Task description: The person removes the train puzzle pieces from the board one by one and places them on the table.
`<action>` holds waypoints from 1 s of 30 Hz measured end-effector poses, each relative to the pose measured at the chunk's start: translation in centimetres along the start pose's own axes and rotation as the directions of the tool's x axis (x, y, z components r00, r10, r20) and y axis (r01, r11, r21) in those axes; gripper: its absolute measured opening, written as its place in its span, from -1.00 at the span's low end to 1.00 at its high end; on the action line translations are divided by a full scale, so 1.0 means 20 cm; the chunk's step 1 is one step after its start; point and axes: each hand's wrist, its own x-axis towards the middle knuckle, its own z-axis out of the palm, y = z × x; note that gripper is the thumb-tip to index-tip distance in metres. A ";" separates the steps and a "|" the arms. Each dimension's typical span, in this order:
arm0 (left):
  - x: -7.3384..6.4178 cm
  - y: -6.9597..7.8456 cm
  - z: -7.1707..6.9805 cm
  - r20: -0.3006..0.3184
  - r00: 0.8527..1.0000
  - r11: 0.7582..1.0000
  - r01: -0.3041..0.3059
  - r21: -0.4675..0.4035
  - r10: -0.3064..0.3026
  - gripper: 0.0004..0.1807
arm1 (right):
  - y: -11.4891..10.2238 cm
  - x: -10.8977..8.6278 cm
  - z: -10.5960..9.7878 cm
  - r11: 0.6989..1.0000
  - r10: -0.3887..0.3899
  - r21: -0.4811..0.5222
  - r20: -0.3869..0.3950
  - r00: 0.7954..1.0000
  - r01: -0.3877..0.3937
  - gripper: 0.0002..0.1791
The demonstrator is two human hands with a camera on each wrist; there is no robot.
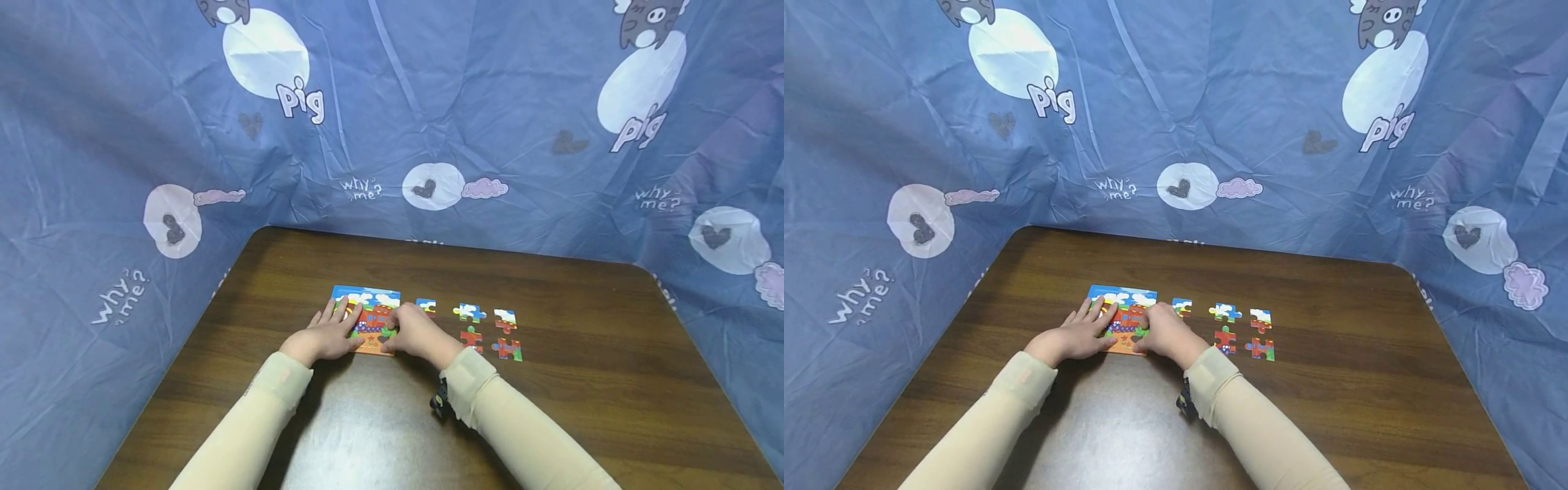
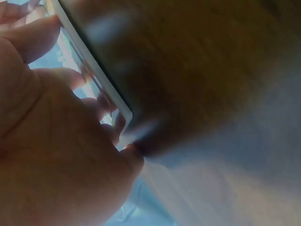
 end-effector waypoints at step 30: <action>0.02 -0.02 0.02 -0.012 1.000 0.999 0.005 0.035 -0.005 -0.15 | -0.01 0.01 -0.01 0.984 0.048 0.176 -0.066 0.997 -0.036 -0.74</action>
